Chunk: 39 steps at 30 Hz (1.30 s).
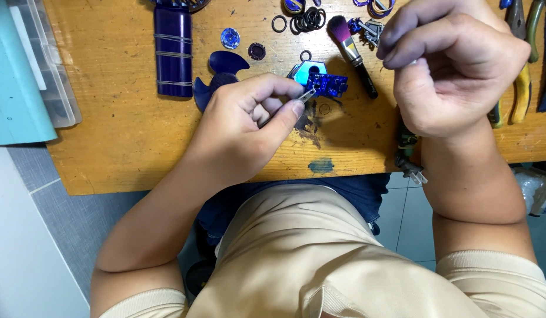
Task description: Soldering wires to a circuit board and assembling the internal components of a small portable fan on a workbench.
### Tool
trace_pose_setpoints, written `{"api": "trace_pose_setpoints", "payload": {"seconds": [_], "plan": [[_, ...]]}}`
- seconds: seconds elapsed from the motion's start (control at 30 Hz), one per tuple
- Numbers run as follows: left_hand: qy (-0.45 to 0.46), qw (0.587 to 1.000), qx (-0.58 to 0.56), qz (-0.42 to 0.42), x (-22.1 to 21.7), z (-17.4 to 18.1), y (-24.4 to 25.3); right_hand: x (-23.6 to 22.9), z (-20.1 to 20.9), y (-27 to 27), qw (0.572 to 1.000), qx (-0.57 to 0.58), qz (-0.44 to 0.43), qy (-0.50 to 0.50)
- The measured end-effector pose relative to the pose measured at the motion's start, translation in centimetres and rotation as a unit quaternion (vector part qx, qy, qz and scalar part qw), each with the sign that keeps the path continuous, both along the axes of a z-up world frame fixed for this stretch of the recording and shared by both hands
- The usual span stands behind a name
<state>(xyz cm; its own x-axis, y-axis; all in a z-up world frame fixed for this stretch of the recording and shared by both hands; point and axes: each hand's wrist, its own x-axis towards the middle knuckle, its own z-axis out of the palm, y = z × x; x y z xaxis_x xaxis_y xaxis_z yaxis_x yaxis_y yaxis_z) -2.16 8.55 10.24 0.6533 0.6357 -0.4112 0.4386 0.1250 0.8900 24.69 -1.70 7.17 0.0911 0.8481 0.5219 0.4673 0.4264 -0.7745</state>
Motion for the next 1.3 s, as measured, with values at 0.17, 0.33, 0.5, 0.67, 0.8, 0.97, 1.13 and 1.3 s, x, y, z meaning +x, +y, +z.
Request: {"api": "trace_pose_setpoints", "payload": {"seconds": [0.17, 0.33, 0.5, 0.67, 0.8, 0.97, 1.13, 1.3], "plan": [[-0.010, 1.000, -0.019, 0.010, -0.2, -0.3, 0.3, -0.5, 1.0, -0.4, 1.000, -0.007, 0.000, -0.011], [-0.065, 0.996, -0.042, 0.043, -0.2, -1.0, 0.0, -1.0, 0.2, -0.9, 0.999, -0.031, 0.017, 0.039], [-0.046, 0.998, -0.038, 0.024, -0.3, 0.8, 0.3, -1.2, 1.4, -0.7, 0.999, -0.021, 0.034, 0.004], [-0.051, 0.998, -0.025, -0.019, -0.3, 1.7, 0.4, -1.8, 2.8, -0.5, 0.996, -0.012, 0.047, -0.070], [-0.038, 0.997, 0.032, -0.061, -0.1, 2.1, 0.4, -2.1, 3.3, -0.3, 0.990, -0.009, 0.049, -0.129], [-0.037, 0.995, 0.064, -0.068, 0.1, 2.3, 0.2, -2.5, 4.2, -0.1, 0.986, 0.002, 0.050, -0.156], [-0.033, 0.981, 0.173, -0.086, 0.3, 1.9, -0.1, -2.0, 3.6, -0.1, 0.989, -0.002, 0.054, -0.138], [-0.010, 0.985, 0.151, -0.082, 0.3, 2.0, -0.1, -2.3, 4.0, 0.1, 0.985, 0.003, 0.063, -0.160]]}}
